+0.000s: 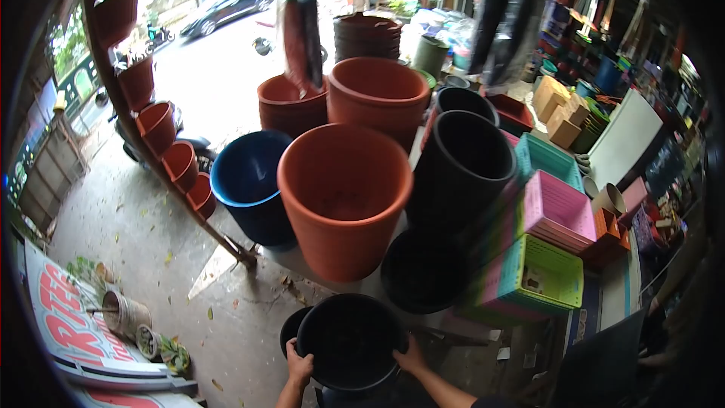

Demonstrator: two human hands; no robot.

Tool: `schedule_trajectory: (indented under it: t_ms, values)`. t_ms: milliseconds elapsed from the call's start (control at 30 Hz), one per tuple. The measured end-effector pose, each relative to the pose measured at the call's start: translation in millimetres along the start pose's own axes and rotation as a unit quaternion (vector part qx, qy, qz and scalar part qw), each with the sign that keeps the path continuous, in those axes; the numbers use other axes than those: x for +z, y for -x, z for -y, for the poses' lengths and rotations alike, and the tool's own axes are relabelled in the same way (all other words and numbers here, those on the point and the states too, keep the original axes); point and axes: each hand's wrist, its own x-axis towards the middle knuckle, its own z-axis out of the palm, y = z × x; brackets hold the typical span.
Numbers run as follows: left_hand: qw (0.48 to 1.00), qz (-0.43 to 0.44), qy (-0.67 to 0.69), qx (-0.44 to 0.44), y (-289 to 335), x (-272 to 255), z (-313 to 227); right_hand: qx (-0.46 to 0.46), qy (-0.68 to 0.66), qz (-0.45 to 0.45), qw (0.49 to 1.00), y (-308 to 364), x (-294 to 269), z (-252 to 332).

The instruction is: Stacking and arranging plastic garden pots and storage baskets on a display area.

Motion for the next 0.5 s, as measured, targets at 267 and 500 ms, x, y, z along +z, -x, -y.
schedule_trajectory:
  t_ms: [267, 500]
  values:
    - [0.963, 0.189, 0.155, 0.116, 98, 71, -99, -0.104, -0.203, -0.084, 0.97, 63, -117, 28]
    - [0.936, 0.201, 0.114, 0.267, 171, 131, -155, -0.272, -0.359, -0.112, 0.886, 81, -197, 49]
